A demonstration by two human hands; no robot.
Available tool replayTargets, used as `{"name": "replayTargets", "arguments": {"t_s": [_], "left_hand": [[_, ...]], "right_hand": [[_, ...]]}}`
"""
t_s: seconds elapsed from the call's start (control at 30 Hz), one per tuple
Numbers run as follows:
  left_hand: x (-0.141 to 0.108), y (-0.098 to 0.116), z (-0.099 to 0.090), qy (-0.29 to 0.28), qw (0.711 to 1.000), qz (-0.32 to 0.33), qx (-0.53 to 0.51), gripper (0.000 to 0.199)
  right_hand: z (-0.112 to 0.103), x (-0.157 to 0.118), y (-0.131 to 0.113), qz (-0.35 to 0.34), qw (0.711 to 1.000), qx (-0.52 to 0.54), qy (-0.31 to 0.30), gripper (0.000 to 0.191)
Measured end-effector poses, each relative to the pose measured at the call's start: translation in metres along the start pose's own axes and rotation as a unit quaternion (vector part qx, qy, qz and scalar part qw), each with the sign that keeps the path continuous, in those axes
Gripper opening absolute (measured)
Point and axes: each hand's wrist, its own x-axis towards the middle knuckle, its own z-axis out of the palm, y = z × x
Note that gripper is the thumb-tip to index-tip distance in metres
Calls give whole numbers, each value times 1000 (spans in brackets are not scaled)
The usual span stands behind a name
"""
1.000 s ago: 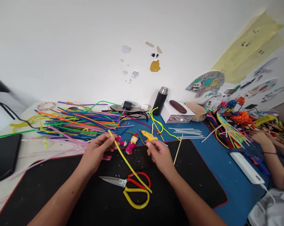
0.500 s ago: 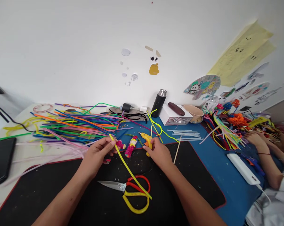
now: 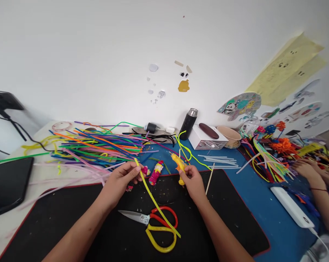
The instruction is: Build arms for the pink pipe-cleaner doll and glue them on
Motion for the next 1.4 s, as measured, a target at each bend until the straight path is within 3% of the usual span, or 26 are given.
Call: {"name": "replayTargets", "arguments": {"t_s": [0.2, 0.37, 0.53, 0.83, 1.07, 1.27, 1.4], "left_hand": [[0, -1, 2, -7, 1000, -2, -15, 41], [1, -4, 1, 0, 1000, -5, -10, 41], [0, -2, 2, -8, 1000, 3, -5, 40], [2, -3, 1, -2, 1000, -1, 11, 41], [1, -4, 2, 1, 1000, -8, 11, 41], [2, -3, 2, -8, 1000, 15, 17, 39], [2, -3, 2, -7, 1000, 16, 14, 39]], "right_hand": [[0, -13, -24, 52, 986, 159, -18, 54], [6, -27, -42, 163, 917, 354, -82, 51], [14, -36, -48, 165, 903, 374, -131, 47], [18, -44, -69, 70, 913, 376, -140, 48], [36, -55, -53, 136, 873, 428, -189, 40], [41, -59, -53, 169, 836, 466, -235, 33], [42, -65, -54, 169, 845, 444, -246, 38]]}}
